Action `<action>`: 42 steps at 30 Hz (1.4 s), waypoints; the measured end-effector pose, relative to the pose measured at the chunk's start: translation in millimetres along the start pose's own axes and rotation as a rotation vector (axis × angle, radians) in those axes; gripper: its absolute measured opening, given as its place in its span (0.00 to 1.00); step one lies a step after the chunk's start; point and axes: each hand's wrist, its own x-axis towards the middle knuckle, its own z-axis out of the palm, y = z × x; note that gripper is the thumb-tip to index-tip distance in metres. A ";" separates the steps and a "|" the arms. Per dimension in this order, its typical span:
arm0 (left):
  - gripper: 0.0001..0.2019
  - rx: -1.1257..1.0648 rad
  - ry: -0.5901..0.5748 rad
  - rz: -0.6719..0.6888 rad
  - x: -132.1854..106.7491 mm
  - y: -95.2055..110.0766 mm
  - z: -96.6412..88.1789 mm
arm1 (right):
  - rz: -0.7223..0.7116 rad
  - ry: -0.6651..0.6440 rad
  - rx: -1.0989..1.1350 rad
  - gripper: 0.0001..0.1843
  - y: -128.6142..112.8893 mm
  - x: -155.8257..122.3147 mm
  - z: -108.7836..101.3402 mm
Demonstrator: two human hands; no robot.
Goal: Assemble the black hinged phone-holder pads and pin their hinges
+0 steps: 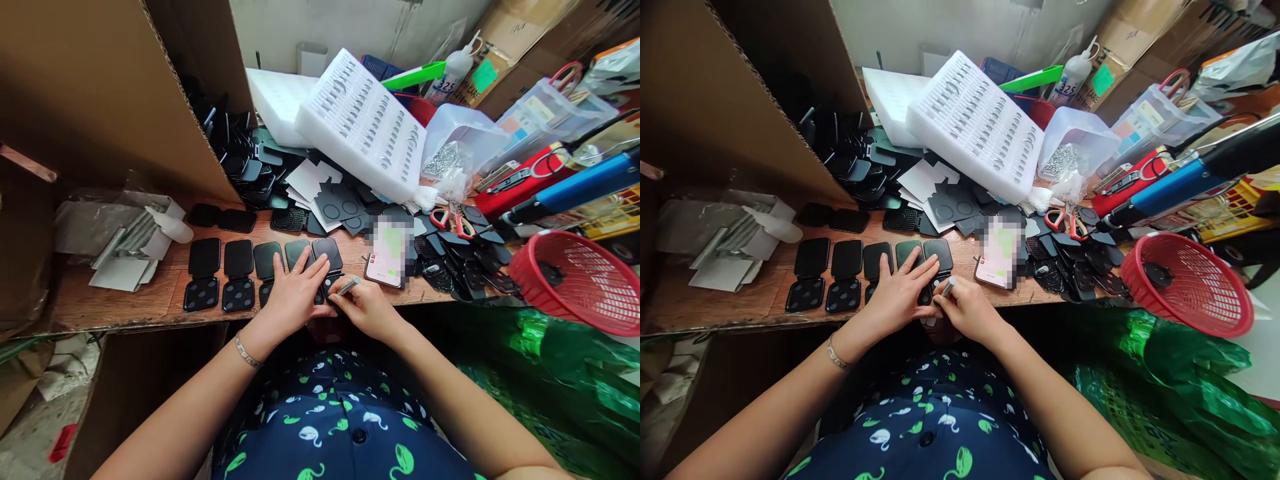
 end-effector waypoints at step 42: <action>0.40 -0.291 0.218 0.143 -46.2 8.7 -45.7 | 0.157 0.060 0.409 0.12 -10.6 -38.6 -20.3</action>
